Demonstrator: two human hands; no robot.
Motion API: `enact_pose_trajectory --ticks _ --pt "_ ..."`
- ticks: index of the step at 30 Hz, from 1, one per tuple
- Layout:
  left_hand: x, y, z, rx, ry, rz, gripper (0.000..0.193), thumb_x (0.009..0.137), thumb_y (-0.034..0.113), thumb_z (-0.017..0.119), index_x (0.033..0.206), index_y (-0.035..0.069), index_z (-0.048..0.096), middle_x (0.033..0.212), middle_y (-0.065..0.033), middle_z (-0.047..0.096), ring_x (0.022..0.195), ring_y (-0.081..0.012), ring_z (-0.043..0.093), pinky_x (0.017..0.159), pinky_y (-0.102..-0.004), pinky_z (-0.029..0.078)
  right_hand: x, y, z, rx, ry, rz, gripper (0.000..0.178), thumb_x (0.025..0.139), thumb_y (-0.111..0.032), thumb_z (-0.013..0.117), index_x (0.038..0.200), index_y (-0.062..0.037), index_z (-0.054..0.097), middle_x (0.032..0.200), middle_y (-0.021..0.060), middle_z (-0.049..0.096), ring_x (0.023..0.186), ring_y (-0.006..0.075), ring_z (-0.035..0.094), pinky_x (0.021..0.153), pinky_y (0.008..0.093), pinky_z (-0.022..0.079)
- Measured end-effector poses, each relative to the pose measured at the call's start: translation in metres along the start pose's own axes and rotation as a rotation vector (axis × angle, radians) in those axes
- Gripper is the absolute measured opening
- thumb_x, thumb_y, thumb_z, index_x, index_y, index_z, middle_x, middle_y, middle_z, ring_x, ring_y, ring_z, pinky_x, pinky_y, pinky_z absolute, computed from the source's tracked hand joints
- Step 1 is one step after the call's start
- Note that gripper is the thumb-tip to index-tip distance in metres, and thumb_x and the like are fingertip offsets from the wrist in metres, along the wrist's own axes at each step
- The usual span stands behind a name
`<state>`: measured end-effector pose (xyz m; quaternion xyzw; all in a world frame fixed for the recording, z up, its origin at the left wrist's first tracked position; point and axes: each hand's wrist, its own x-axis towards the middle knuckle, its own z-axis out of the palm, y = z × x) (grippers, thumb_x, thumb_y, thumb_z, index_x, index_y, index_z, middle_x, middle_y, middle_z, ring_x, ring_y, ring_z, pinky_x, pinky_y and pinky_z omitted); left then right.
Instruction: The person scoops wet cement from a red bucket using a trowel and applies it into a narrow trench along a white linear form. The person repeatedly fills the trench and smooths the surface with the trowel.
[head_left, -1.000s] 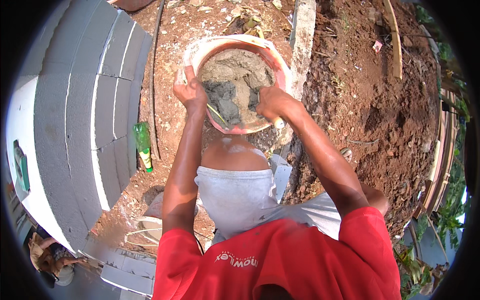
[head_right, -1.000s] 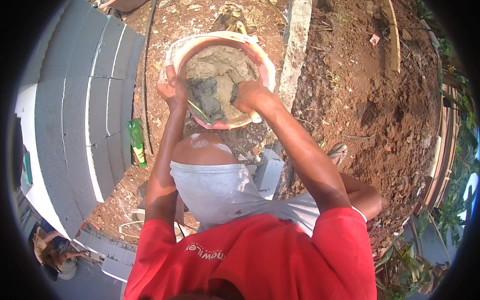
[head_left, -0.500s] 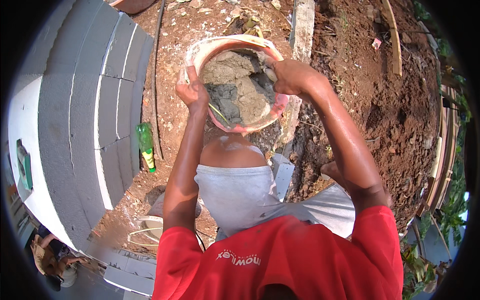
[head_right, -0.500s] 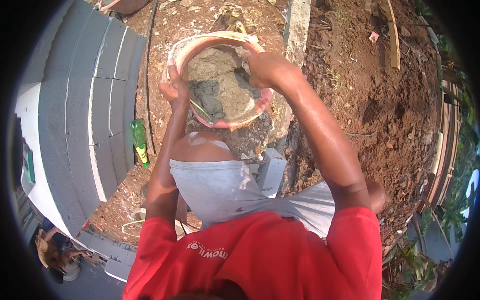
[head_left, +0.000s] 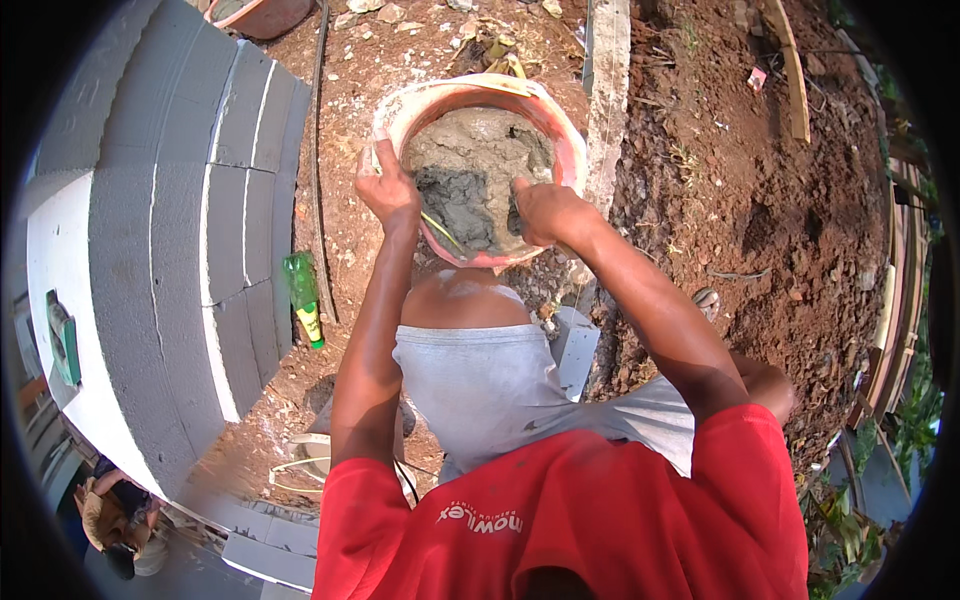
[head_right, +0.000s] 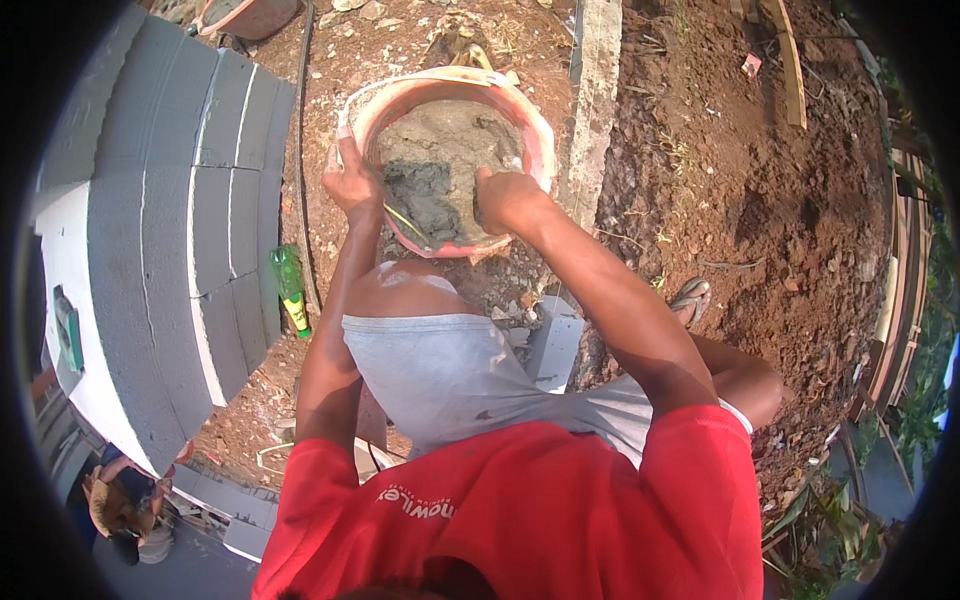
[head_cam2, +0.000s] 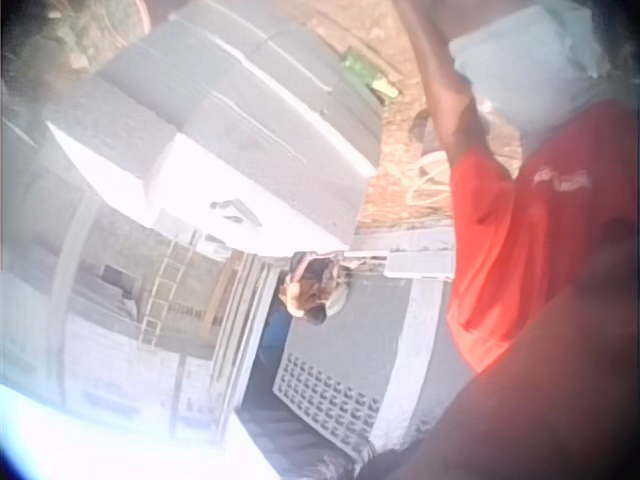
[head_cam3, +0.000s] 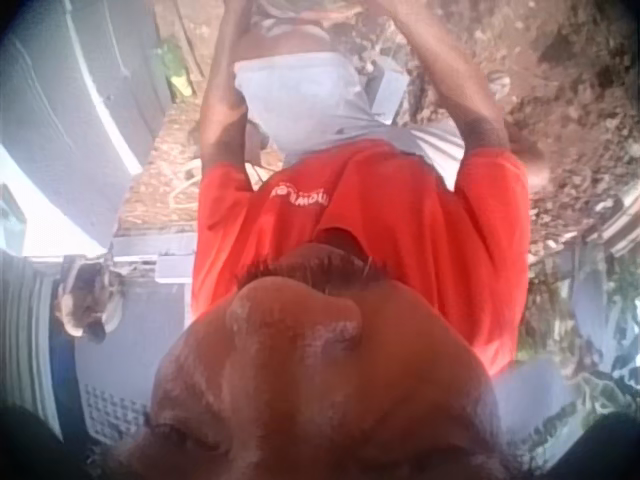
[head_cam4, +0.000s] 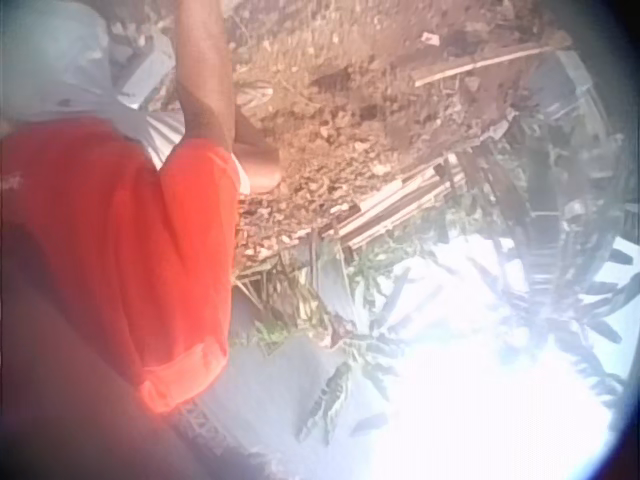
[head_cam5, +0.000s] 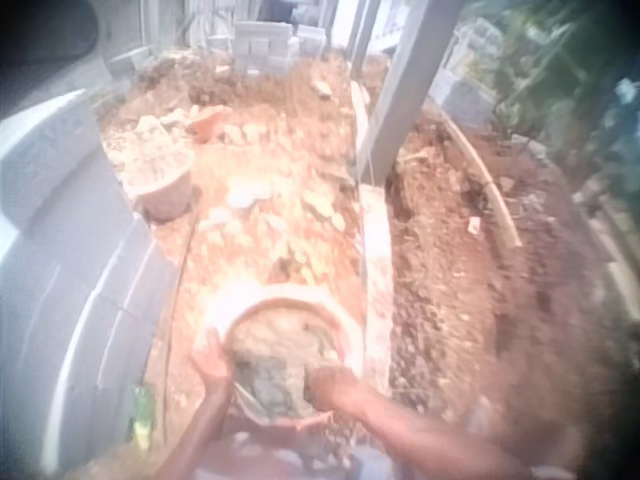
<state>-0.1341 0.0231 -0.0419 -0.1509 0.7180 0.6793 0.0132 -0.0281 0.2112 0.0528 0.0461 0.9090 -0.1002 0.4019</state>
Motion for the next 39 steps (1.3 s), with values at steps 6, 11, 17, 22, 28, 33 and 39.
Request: enact_pose_trajectory --ticks 6,11,17,22,28,33,39 --pt "0.005 0.011 -0.015 0.032 0.051 -0.063 0.049 0.11 0.039 0.06 0.107 -0.007 0.075 0.076 -0.0112 0.07 0.064 -0.0171 0.057 0.06 -0.0392 0.045 -0.068 -0.024 -0.053 0.223 0.025 0.038 0.047 0.087 -0.024 0.067 0.117 0.0129 0.067 0.109 0.0361 0.074 0.111 0.0459 0.073 0.095 0.0496 0.058" --pt "0.016 -0.012 -0.023 0.001 0.063 -0.001 0.049 0.111 0.037 0.06 0.109 -0.009 0.075 0.081 -0.0131 0.073 0.07 -0.0192 0.06 0.067 -0.0417 0.049 -0.116 0.016 -0.053 1.058 -0.06 0.181 0.048 0.096 -0.04 0.064 0.113 0.0044 0.071 0.087 0.0195 0.071 0.077 0.0294 0.072 0.063 0.0412 0.058" --pt "0.009 0.007 0.002 0.089 0.04 -0.127 0.054 0.107 0.044 0.065 0.108 -0.009 0.075 0.086 -0.0146 0.075 0.075 -0.021 0.063 0.07 -0.0431 0.05 -0.083 0.03 0.051 0.906 -0.018 0.092 0.056 0.104 -0.047 0.058 0.129 0.0029 0.068 0.109 0.023 0.075 0.095 0.0352 0.073 0.09 0.0468 0.058" --pt "0.005 0.01 -0.021 -0.161 0.03 -0.083 0.052 0.109 0.042 0.063 0.112 -0.009 0.073 0.097 -0.0136 0.076 0.078 -0.0213 0.063 0.072 -0.0421 0.052 -0.147 0.034 -0.013 0.511 -0.021 0.216 0.054 0.101 -0.033 0.062 0.14 0.0045 0.063 0.112 0.0346 0.073 0.11 0.0478 0.072 0.101 0.0531 0.053" --pt "-0.001 0.012 -0.002 -0.072 0.012 -0.124 0.049 0.109 0.04 0.063 0.106 -0.008 0.073 0.083 -0.0099 0.072 0.068 -0.0186 0.059 0.063 -0.04 0.047 -0.07 0.03 0.025 0.382 0.078 0.068 0.045 0.1 -0.024 0.065 0.13 0.0094 0.062 0.107 0.0364 0.072 0.108 0.0516 0.071 0.099 0.0549 0.055" --pt "0.007 0.002 -0.01 -0.131 -0.003 0.013 0.05 0.11 0.042 0.062 0.099 -0.005 0.073 0.074 -0.0071 0.068 0.063 -0.0143 0.055 0.059 -0.0353 0.043 -0.016 -0.01 0.061 0.604 0.136 -0.051 0.042 0.103 -0.026 0.063 0.131 0.0053 0.062 0.103 0.0305 0.073 0.095 0.0416 0.073 0.091 0.0499 0.056" --pt "0.006 0.001 -0.012 -0.17 0.037 -0.019 0.051 0.11 0.042 0.062 0.109 -0.008 0.074 0.092 -0.0127 0.074 0.078 -0.0179 0.061 0.071 -0.0368 0.049 -0.034 -0.025 0.04 0.99 -0.148 0.088 0.03 0.104 -0.027 0.063 0.119 -0.001 0.068 0.079 0.0074 0.068 0.06 0.0164 0.063 0.058 0.0348 0.053"
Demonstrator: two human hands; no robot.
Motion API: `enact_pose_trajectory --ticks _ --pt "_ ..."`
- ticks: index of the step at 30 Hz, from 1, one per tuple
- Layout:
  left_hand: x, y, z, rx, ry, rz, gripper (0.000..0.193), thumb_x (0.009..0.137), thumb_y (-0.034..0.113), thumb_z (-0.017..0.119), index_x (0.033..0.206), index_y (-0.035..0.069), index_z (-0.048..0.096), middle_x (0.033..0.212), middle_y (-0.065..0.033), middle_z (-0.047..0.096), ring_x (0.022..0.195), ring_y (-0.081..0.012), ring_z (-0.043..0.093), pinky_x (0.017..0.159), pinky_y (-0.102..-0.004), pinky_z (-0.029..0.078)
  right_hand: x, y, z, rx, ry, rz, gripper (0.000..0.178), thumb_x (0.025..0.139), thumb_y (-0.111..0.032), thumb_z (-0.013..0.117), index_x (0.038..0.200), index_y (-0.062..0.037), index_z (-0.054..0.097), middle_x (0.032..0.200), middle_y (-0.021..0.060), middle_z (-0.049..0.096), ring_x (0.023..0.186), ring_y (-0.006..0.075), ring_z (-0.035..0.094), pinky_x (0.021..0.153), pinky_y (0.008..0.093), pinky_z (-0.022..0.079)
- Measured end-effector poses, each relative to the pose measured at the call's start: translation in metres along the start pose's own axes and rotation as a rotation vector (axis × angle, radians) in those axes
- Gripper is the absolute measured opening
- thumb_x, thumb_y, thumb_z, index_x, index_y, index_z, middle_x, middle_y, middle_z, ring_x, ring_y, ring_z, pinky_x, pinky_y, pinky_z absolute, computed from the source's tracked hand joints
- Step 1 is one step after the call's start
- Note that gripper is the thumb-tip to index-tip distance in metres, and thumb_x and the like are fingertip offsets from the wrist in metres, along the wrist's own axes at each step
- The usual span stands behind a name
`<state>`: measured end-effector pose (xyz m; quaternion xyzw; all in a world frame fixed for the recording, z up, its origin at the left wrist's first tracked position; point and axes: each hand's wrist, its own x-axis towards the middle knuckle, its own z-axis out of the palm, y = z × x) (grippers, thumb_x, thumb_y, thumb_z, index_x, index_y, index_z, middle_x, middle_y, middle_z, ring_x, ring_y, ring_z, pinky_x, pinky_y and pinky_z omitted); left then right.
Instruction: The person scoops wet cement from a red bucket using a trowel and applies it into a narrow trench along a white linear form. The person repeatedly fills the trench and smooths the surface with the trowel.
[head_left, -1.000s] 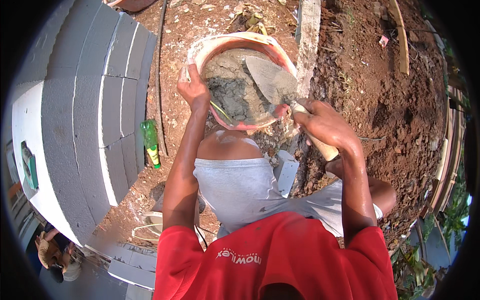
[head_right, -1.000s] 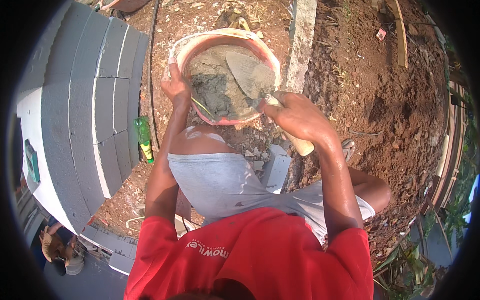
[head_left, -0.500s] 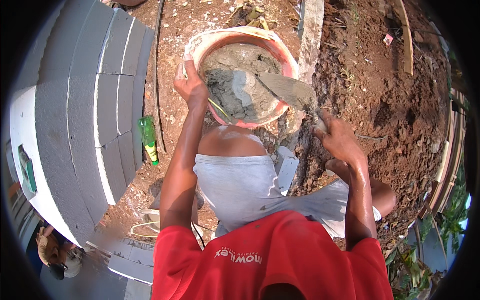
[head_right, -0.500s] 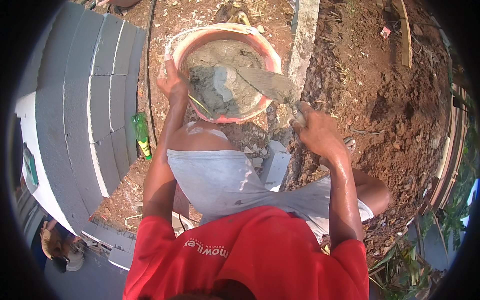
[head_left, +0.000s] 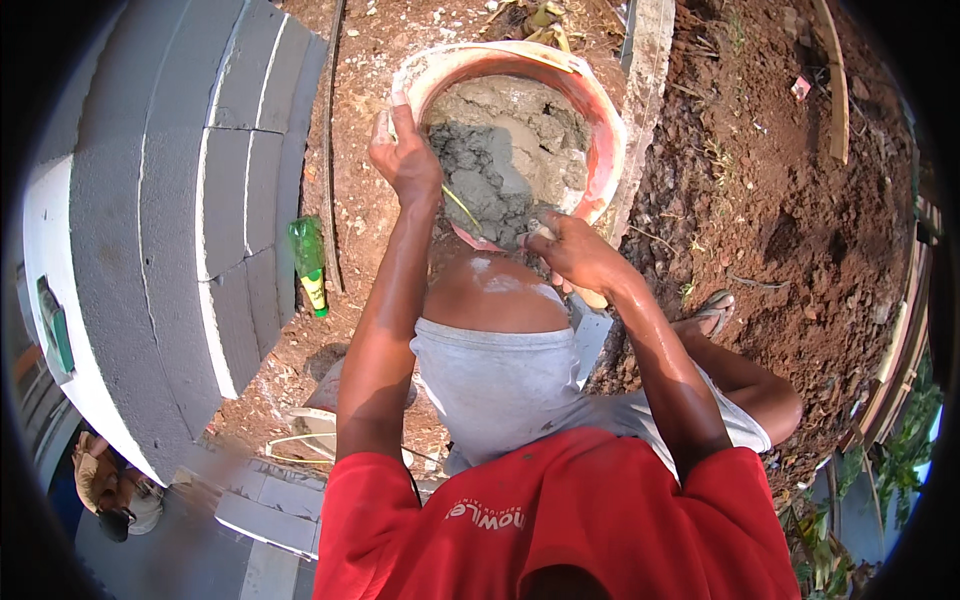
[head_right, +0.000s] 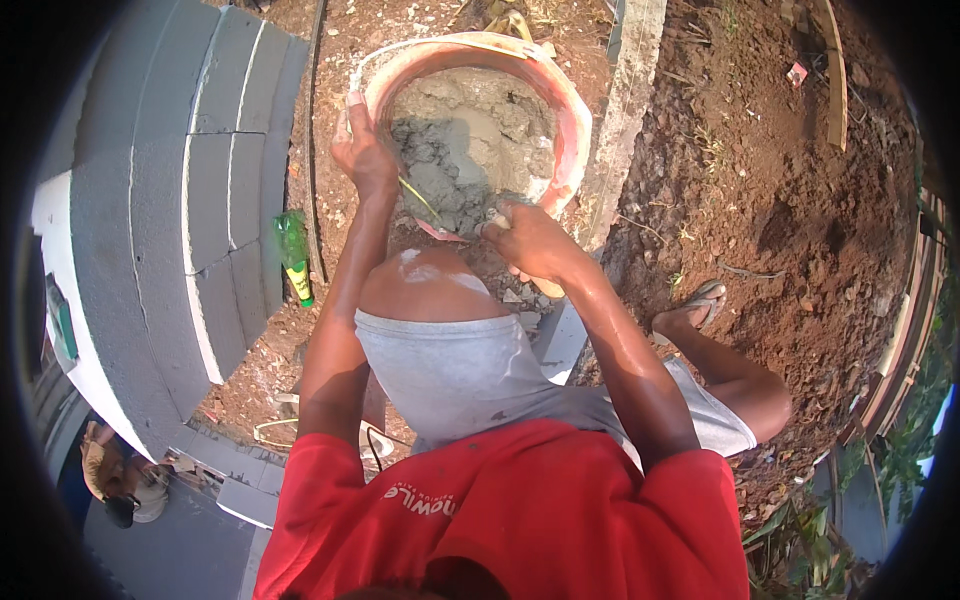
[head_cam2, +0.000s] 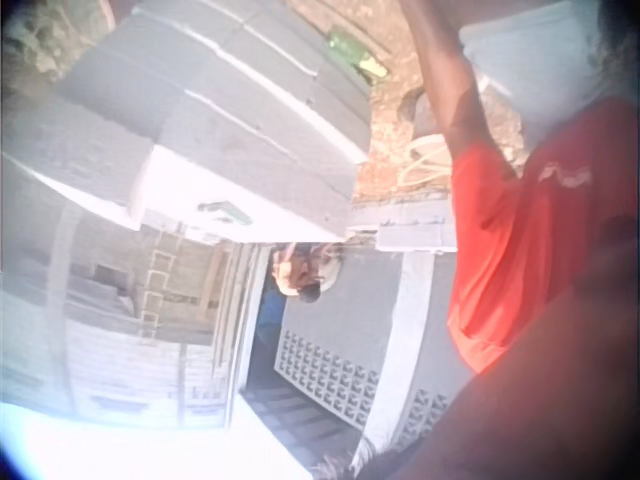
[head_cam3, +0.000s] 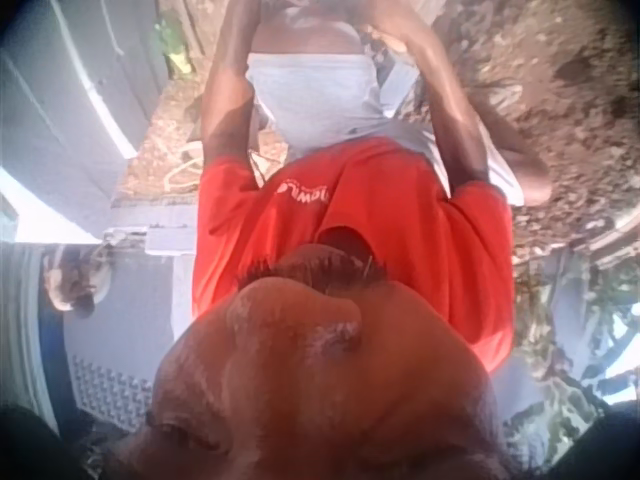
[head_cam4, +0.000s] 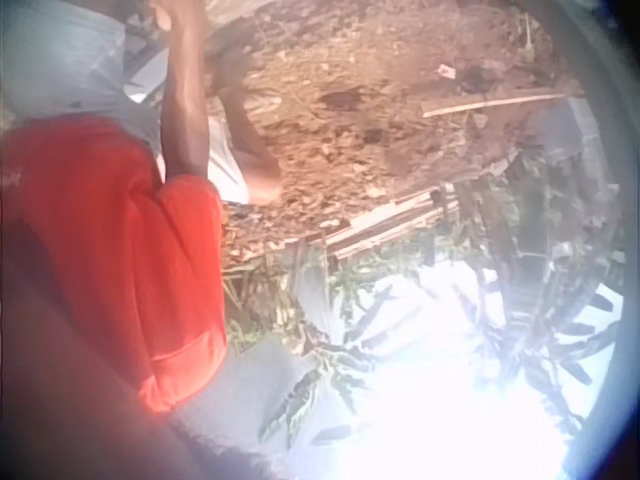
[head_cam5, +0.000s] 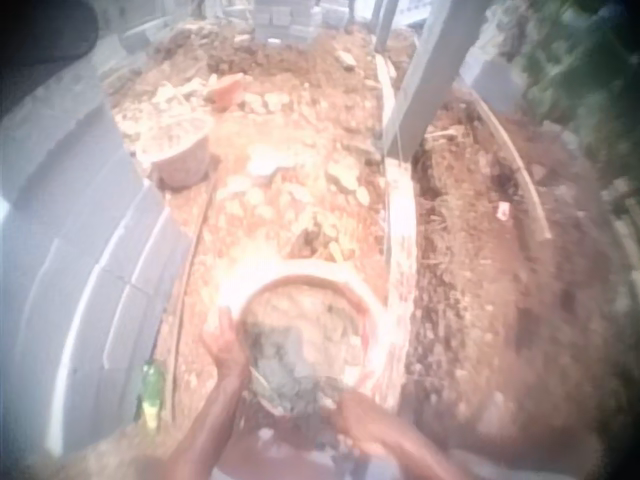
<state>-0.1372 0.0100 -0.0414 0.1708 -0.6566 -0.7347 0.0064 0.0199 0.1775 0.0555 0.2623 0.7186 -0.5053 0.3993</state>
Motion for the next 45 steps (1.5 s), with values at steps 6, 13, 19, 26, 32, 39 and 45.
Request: enact_pose_trajectory --ticks 6,13,19,26,32,39,45 --pt "-0.004 0.011 0.008 0.192 0.076 0.001 0.055 0.11 0.041 0.062 0.119 -0.012 0.073 0.107 -0.0141 0.077 0.093 -0.0213 0.067 0.087 -0.0377 0.052 0.007 0.006 0.003 0.041 0.054 -0.082 0.044 0.102 -0.032 0.065 0.122 0.0072 0.065 0.078 0.0135 0.068 0.067 0.0238 0.071 0.057 0.0401 0.055" --pt "0.008 0.004 0.002 0.022 0.0 0.058 0.053 0.11 0.039 0.062 0.124 -0.011 0.072 0.113 -0.0138 0.076 0.101 -0.0204 0.068 0.094 -0.0367 0.052 0.011 -0.006 -0.004 0.223 0.08 -0.125 0.044 0.102 -0.036 0.065 0.116 0.0057 0.063 0.076 0.0106 0.066 0.057 0.0189 0.063 0.053 0.0369 0.051" --pt "0.005 0.001 0.001 0.08 -0.065 0.005 0.048 0.109 0.041 0.063 0.108 -0.005 0.074 0.092 -0.0088 0.07 0.076 -0.0166 0.063 0.07 -0.0344 0.049 -0.01 0.038 -0.021 0.292 -0.044 -0.186 0.042 0.103 -0.036 0.065 0.116 0.0028 0.062 0.075 0.0073 0.064 0.058 0.017 0.063 0.051 0.0347 0.049" --pt "-0.001 0.015 -0.001 0.35 -0.003 0.043 0.048 0.108 0.052 0.057 0.101 0.006 0.065 0.075 -0.0011 0.054 0.048 -0.0122 0.046 0.037 -0.031 0.033 -0.072 0.076 -0.048 0.491 -0.046 -0.203 0.034 0.104 -0.034 0.065 0.106 -0.0001 0.064 0.075 0.0065 0.064 0.056 0.0156 0.062 0.049 0.0349 0.049" --pt "0.027 -0.008 -0.022 0.32 -0.02 0.06 0.045 0.109 0.05 0.058 0.104 0.006 0.066 0.082 -0.0009 0.058 0.059 -0.0116 0.052 0.044 -0.0294 0.036 -0.123 0.151 -0.098 0.596 0.205 -0.171 0.026 0.099 -0.025 0.068 0.112 -0.0032 0.066 0.079 0.0041 0.063 0.068 0.0134 0.06 0.063 0.0313 0.049" --pt "0.024 0.003 -0.031 0.395 0.01 0.115 0.053 0.111 0.049 0.055 0.122 -0.001 0.069 0.101 -0.0066 0.069 0.083 -0.018 0.065 0.071 -0.0322 0.053 -0.054 0.231 -0.159 0.37 0.694 0.062 0.055 0.094 -0.025 0.063 0.139 0.0062 0.059 0.114 0.0291 0.073 0.108 0.0432 0.07 0.097 0.0473 0.054" --pt "0.019 0.008 -0.013 0.391 -0.039 0.137 0.057 0.112 0.051 0.051 0.126 -0.002 0.066 0.102 -0.0137 0.074 0.073 -0.0226 0.069 0.063 -0.035 0.056 0.162 0.334 -0.106 0.115 1.068 0.14 0.064 0.094 -0.028 0.071 0.144 0.0076 0.054 0.124 0.035 0.07 0.119 0.0495 0.068 0.104 0.0509 0.052"
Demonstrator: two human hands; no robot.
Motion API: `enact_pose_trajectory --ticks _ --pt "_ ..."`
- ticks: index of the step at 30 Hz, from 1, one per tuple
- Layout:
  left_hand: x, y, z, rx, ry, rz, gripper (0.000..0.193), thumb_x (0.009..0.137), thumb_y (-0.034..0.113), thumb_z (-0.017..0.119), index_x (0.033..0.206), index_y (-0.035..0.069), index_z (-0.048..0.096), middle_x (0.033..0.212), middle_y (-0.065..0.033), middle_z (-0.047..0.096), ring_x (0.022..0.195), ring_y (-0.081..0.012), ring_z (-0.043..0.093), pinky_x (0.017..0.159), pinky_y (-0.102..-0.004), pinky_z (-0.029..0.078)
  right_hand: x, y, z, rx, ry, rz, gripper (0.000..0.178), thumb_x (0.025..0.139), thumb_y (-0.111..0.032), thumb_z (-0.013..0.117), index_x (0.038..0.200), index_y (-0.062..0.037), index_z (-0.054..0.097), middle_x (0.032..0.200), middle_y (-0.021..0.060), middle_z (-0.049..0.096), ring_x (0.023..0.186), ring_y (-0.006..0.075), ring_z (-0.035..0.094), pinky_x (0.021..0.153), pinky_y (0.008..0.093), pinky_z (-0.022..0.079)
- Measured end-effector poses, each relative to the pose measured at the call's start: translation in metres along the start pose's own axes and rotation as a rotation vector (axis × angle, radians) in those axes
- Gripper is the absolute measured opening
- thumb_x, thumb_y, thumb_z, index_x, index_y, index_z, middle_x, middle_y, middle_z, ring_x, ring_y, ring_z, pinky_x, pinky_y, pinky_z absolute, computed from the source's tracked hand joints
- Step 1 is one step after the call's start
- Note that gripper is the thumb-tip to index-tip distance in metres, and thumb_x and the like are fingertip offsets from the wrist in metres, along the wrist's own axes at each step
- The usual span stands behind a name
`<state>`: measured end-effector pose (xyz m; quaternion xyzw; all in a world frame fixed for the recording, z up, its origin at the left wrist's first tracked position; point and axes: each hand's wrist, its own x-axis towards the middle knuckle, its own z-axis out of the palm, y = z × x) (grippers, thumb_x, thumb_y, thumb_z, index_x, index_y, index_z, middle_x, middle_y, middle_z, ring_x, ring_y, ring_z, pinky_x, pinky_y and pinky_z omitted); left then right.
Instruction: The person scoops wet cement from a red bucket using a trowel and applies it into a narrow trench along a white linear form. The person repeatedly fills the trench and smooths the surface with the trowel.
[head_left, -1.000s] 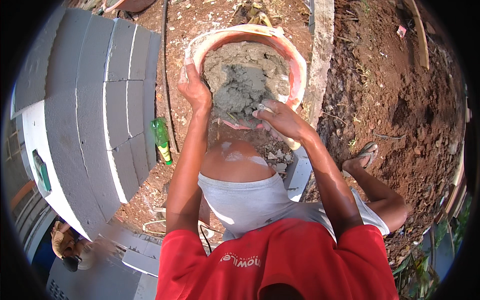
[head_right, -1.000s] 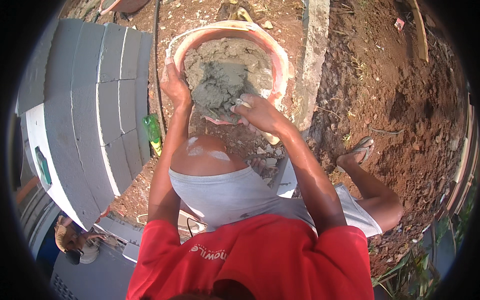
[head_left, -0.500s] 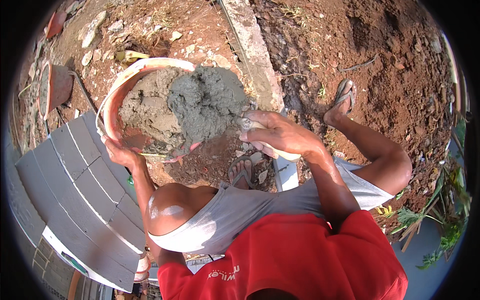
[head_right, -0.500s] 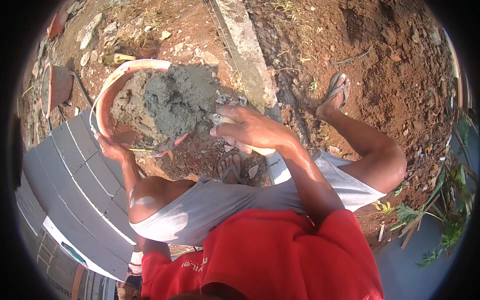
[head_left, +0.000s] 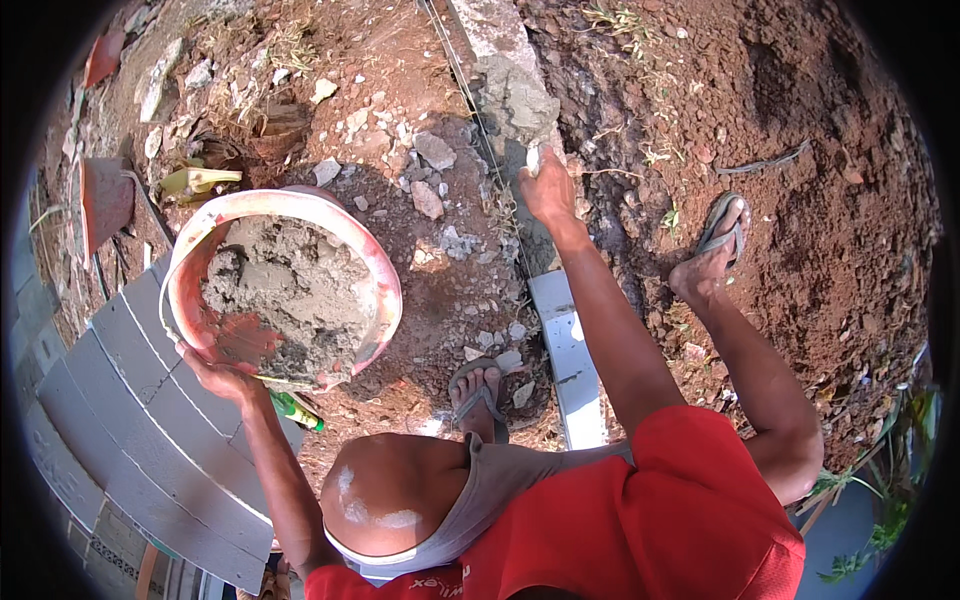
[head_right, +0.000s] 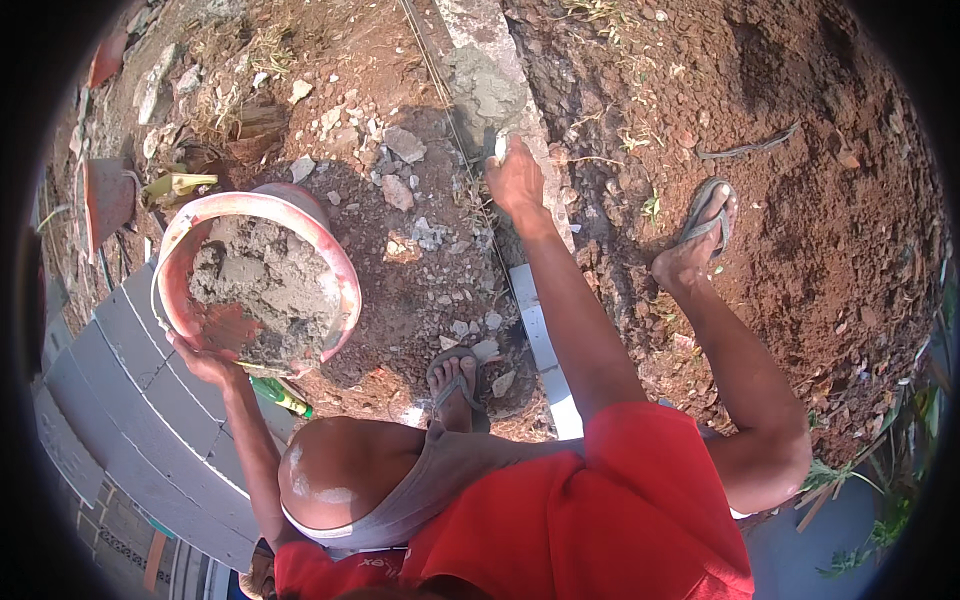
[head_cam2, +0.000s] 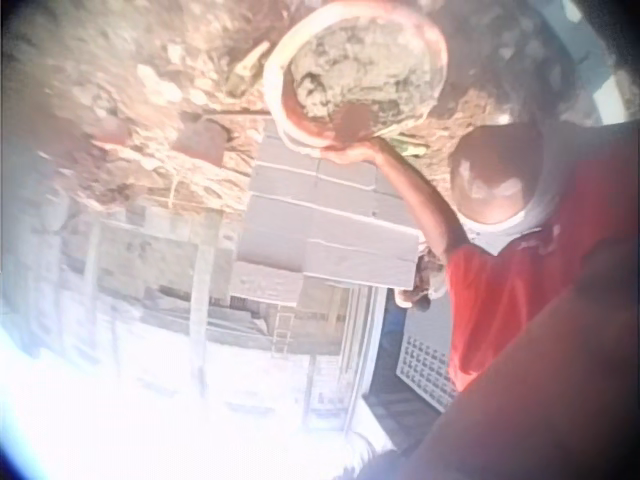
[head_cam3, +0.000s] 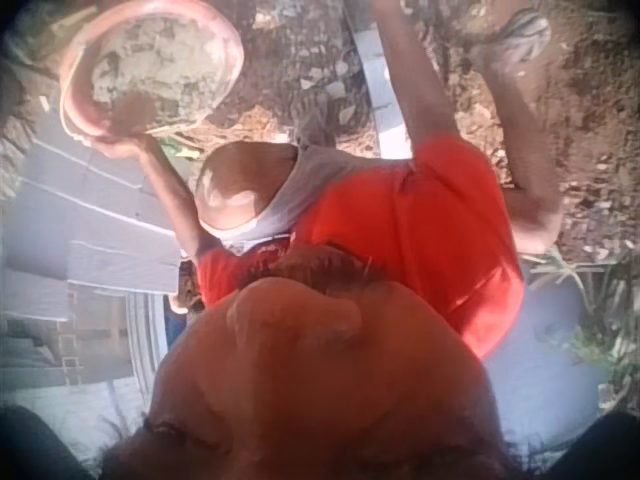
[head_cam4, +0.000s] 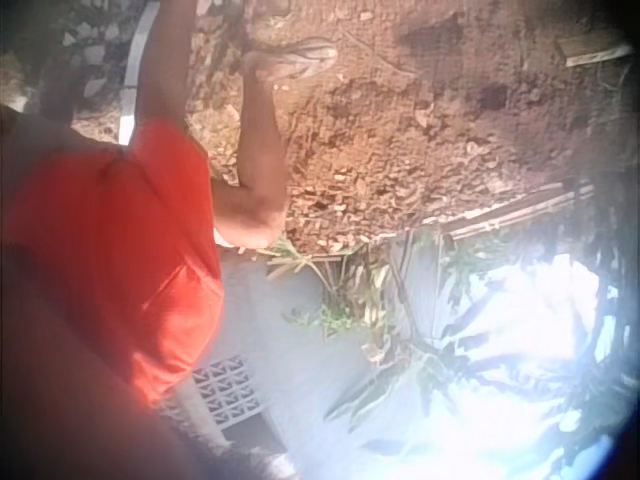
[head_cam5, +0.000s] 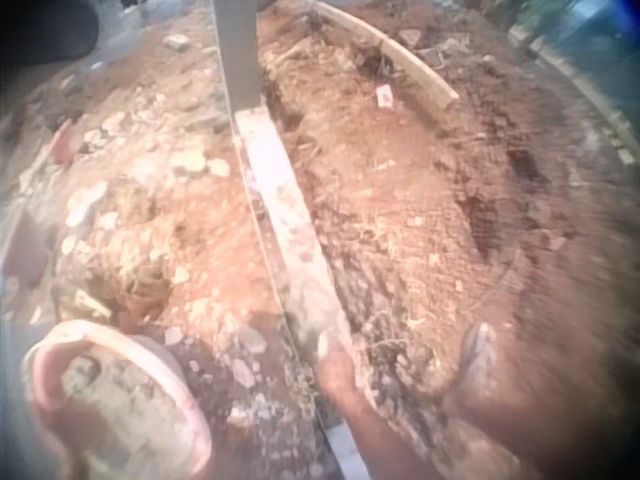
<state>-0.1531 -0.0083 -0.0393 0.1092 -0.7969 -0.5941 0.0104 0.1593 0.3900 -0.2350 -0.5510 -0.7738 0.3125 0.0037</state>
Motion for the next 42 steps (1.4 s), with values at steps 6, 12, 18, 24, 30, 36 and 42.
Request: enact_pose_trajectory --ticks 6,12,18,24,30,36,42 --pt "-0.01 0.006 0.014 -0.013 0.004 0.021 0.054 0.113 0.052 0.048 0.119 0.002 0.068 0.081 -0.0073 0.07 0.047 -0.0136 0.053 0.039 -0.028 0.038 0.003 0.024 0.076 0.183 0.031 0.303 0.063 0.094 -0.025 0.072 0.144 0.0083 0.053 0.12 0.0348 0.071 0.117 0.0483 0.069 0.103 0.0511 0.055" --pt "-0.016 0.009 0.004 0.014 0.066 0.012 0.051 0.113 0.052 0.049 0.117 0.005 0.069 0.07 -0.0011 0.061 0.041 -0.0095 0.042 0.034 -0.0274 0.029 0.013 0.032 0.006 0.493 -0.307 0.431 0.07 0.099 -0.045 0.069 0.144 0.0063 0.056 0.108 0.0265 0.075 0.077 0.0312 0.076 0.071 0.0422 0.062" --pt "0.0 -0.004 0.008 -0.02 0.136 0.076 0.056 0.114 0.053 0.046 0.118 0.003 0.068 0.083 -0.006 0.07 0.04 -0.0105 0.043 0.035 -0.0266 0.031 0.036 0.066 0.052 0.348 -0.521 0.426 0.065 0.104 -0.053 0.06 0.136 0.0032 0.064 0.099 0.0233 0.078 0.08 0.0311 0.078 0.085 0.044 0.059" --pt "-0.01 0.006 -0.006 0.087 -0.023 0.018 0.061 0.115 0.053 0.042 0.135 -0.002 0.061 0.103 -0.0121 0.075 0.078 -0.0178 0.069 0.065 -0.0299 0.056 0.057 0.049 0.058 0.15 -0.58 0.346 0.07 0.103 -0.056 0.058 0.122 0.0099 0.068 0.103 0.0241 0.079 0.088 0.0375 0.078 0.094 0.0458 0.057" --pt "-0.01 0.005 0.015 -0.034 -0.066 -0.016 0.059 0.114 0.053 0.044 0.13 0.0 0.065 0.108 -0.0119 0.074 0.089 -0.0209 0.07 0.08 -0.035 0.057 0.039 0.094 0.071 0.005 -0.522 0.289 0.067 0.1 -0.055 0.059 0.133 0.0034 0.069 0.115 0.0289 0.076 0.111 0.0408 0.075 0.103 0.0493 0.054" --pt "0.001 -0.003 -0.009 0.084 -0.003 0.011 0.056 0.114 0.05 0.05 0.133 0.0 0.066 0.111 -0.0097 0.072 0.1 -0.0213 0.068 0.093 -0.0354 0.054 0.048 0.014 0.052 -0.138 -0.515 0.346 0.052 0.099 -0.039 0.055 0.131 -0.0025 0.073 0.137 0.0257 0.07 0.126 0.041 0.069 0.105 0.0485 0.054" --pt "-0.002 -0.001 -0.013 0.072 -0.014 -0.052 0.06 0.114 0.052 0.045 0.14 0.001 0.061 0.118 -0.012 0.072 0.101 -0.025 0.07 0.09 -0.0373 0.057 0.062 0.074 0.005 0.555 -0.484 0.514 0.047 0.106 -0.045 0.054 0.105 -0.0007 0.071 0.086 0.0119 0.07 0.071 0.0267 0.069 0.06 0.0414 0.055"
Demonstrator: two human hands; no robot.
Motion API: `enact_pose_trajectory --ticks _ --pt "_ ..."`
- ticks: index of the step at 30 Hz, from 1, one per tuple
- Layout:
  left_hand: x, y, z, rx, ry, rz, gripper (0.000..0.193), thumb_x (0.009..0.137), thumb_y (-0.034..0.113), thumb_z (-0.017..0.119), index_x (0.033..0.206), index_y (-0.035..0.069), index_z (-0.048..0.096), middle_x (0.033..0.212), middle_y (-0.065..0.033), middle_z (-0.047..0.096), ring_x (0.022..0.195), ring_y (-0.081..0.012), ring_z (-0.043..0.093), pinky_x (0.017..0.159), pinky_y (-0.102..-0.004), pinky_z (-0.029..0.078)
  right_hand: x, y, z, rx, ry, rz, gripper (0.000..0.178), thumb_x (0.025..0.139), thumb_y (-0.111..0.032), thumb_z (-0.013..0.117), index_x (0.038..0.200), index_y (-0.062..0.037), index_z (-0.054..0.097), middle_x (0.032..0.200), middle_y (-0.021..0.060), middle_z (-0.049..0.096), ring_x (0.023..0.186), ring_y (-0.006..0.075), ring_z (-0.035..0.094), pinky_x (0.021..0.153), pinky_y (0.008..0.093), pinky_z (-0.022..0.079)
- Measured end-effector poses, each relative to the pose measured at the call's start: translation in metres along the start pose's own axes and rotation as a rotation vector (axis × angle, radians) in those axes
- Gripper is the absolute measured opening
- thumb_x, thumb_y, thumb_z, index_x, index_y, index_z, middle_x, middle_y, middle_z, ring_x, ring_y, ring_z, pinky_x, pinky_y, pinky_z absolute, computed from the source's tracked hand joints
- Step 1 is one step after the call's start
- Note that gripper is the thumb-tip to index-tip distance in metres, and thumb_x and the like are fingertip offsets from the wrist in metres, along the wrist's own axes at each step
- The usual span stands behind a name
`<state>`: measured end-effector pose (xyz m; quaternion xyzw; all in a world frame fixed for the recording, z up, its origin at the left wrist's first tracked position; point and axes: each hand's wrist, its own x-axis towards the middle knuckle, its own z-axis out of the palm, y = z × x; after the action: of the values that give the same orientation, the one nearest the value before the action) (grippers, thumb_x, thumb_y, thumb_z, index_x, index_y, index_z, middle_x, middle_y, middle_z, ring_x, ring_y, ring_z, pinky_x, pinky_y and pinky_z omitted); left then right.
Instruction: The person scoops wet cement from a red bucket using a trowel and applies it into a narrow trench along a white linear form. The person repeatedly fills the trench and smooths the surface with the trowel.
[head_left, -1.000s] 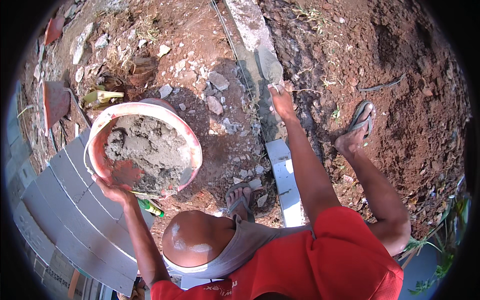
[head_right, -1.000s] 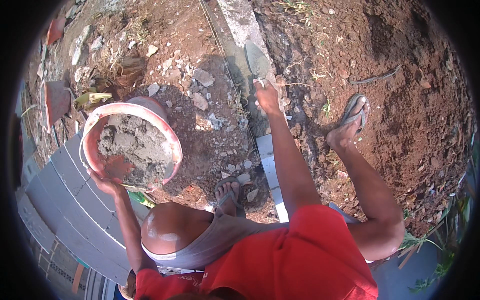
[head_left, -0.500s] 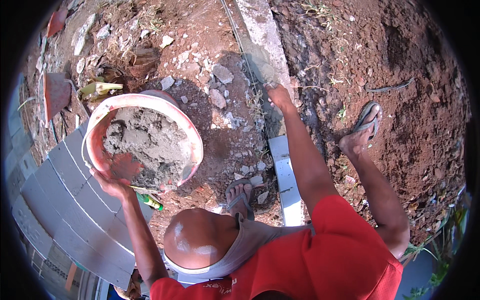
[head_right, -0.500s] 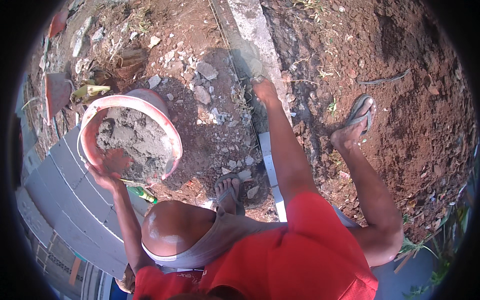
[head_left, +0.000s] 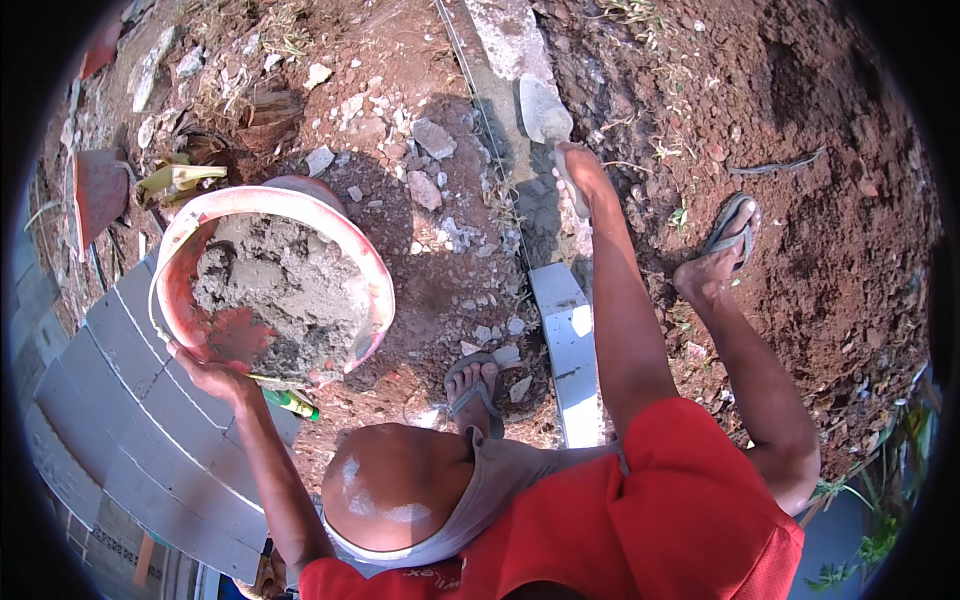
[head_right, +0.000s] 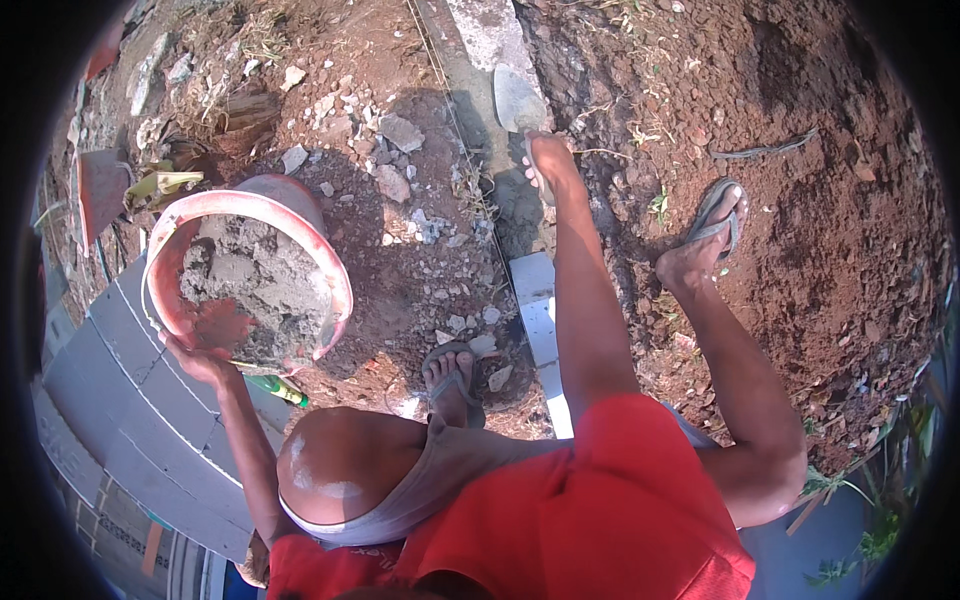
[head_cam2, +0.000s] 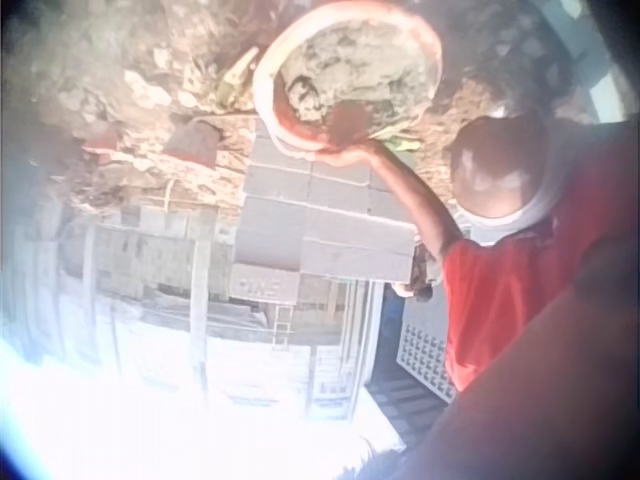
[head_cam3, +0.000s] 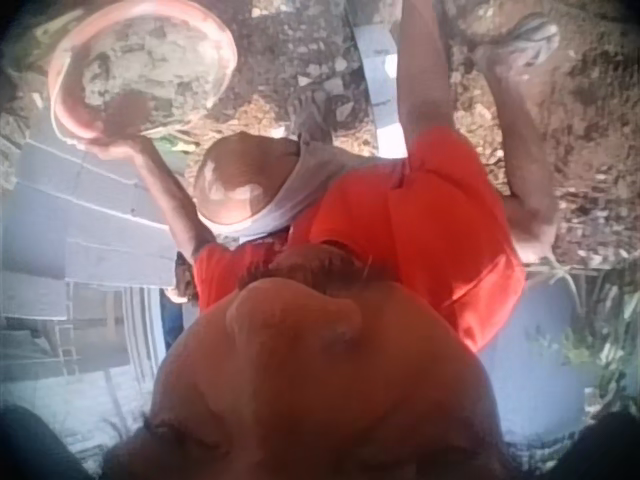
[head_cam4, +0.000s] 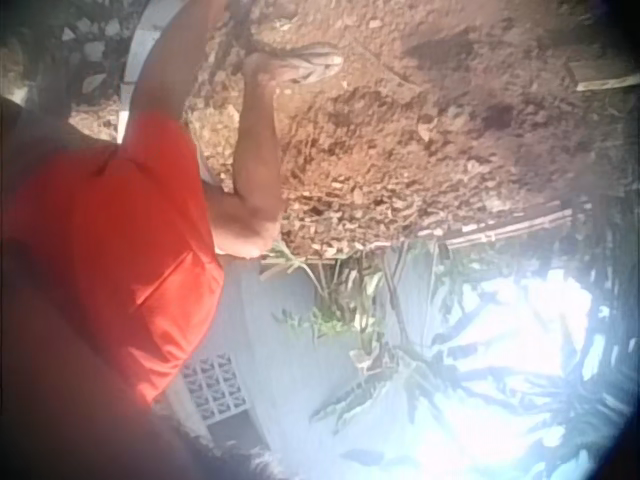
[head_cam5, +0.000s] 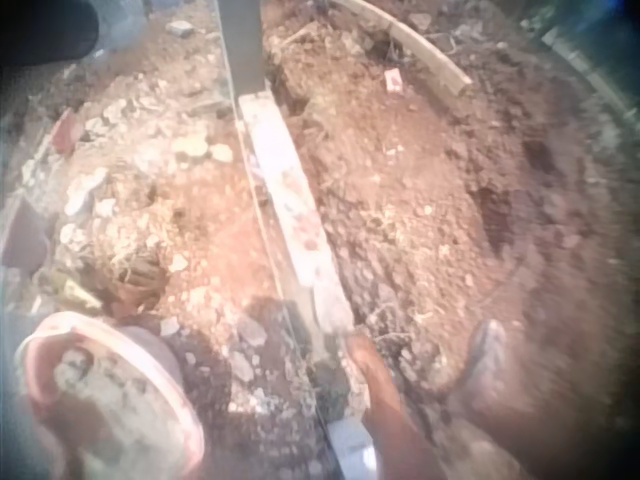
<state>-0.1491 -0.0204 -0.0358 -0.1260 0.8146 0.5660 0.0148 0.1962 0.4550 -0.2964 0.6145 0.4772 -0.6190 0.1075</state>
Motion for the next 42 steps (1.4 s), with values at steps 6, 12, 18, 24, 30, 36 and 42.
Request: enact_pose_trajectory --ticks 6,12,18,24,30,36,42 --pt "0.002 -0.001 -0.005 0.0 -0.061 -0.017 0.061 0.114 0.054 0.043 0.141 0.002 0.059 0.12 -0.0123 0.072 0.098 -0.0261 0.072 0.087 -0.0382 0.059 -0.009 0.02 0.044 -0.005 -0.07 0.157 0.049 0.109 -0.049 0.054 0.117 -0.0023 0.063 0.076 0.0044 0.059 0.055 0.0191 0.055 0.052 0.0371 0.049" --pt "0.003 -0.003 0.008 -0.039 -0.063 0.04 0.058 0.114 0.052 0.044 0.139 0.001 0.06 0.119 -0.0111 0.072 0.099 -0.0239 0.071 0.09 -0.0369 0.058 -0.033 0.078 0.012 -0.336 -0.053 0.123 0.063 0.104 -0.058 0.057 0.13 -0.0012 0.066 0.1 0.0177 0.069 0.085 0.0292 0.068 0.074 0.044 0.054" --pt "-0.003 0.0 0.002 -0.091 -0.129 -0.018 0.061 0.114 0.052 0.042 0.139 0.0 0.061 0.11 -0.0142 0.074 0.088 -0.0284 0.075 0.078 -0.0407 0.063 -0.152 0.029 -0.018 -0.615 0.276 0.059 0.068 0.099 -0.059 0.061 0.142 -0.0065 0.066 0.124 0.031 0.073 0.12 0.0477 0.069 0.105 0.0499 0.052" --pt "-0.025 0.029 0.024 -0.145 -0.145 -0.073 0.067 0.111 0.058 0.044 0.132 -0.003 0.063 0.095 -0.0188 0.074 0.071 -0.0327 0.074 0.058 -0.0456 0.062 -0.239 -0.048 -0.059 -0.638 0.415 -0.373 0.057 0.099 -0.048 0.067 0.137 -0.0059 0.071 0.127 0.0268 0.074 0.118 0.0431 0.071 0.106 0.0503 0.051" --pt "-0.037 0.035 0.026 -0.084 -0.071 0.122 0.041 0.109 0.041 0.066 0.111 0.0 0.069 0.092 -0.0045 0.068 0.084 -0.0143 0.063 0.075 -0.0312 0.052 -0.406 -0.212 -0.005 -0.779 0.067 -0.5 0.048 0.098 -0.036 0.067 0.13 0.0011 0.071 0.12 0.0289 0.074 0.109 0.0443 0.071 0.1 0.049 0.052" --pt "-0.099 0.06 0.047 -0.099 -0.132 0.217 0.031 0.109 0.024 0.069 0.116 -0.006 0.076 0.098 -0.0041 0.073 0.089 -0.0099 0.06 0.079 -0.0267 0.05 -0.358 -0.238 0.106 -1.272 -0.061 -0.805 0.043 0.099 -0.026 0.066 0.13 0.0045 0.07 0.124 0.031 0.071 0.119 0.0457 0.068 0.101 0.0479 0.053" --pt "-0.101 0.052 0.054 -0.07 -0.169 0.226 0.032 0.109 0.024 0.067 0.117 -0.006 0.075 0.098 -0.0066 0.075 0.088 -0.011 0.062 0.078 -0.0292 0.051 -0.398 -0.145 0.168 -0.971 -0.208 -0.912 0.029 0.088 -0.011 0.071 0.103 0.0121 0.066 0.098 0.0338 0.07 0.09 0.0521 0.07 0.083 0.0542 0.057"
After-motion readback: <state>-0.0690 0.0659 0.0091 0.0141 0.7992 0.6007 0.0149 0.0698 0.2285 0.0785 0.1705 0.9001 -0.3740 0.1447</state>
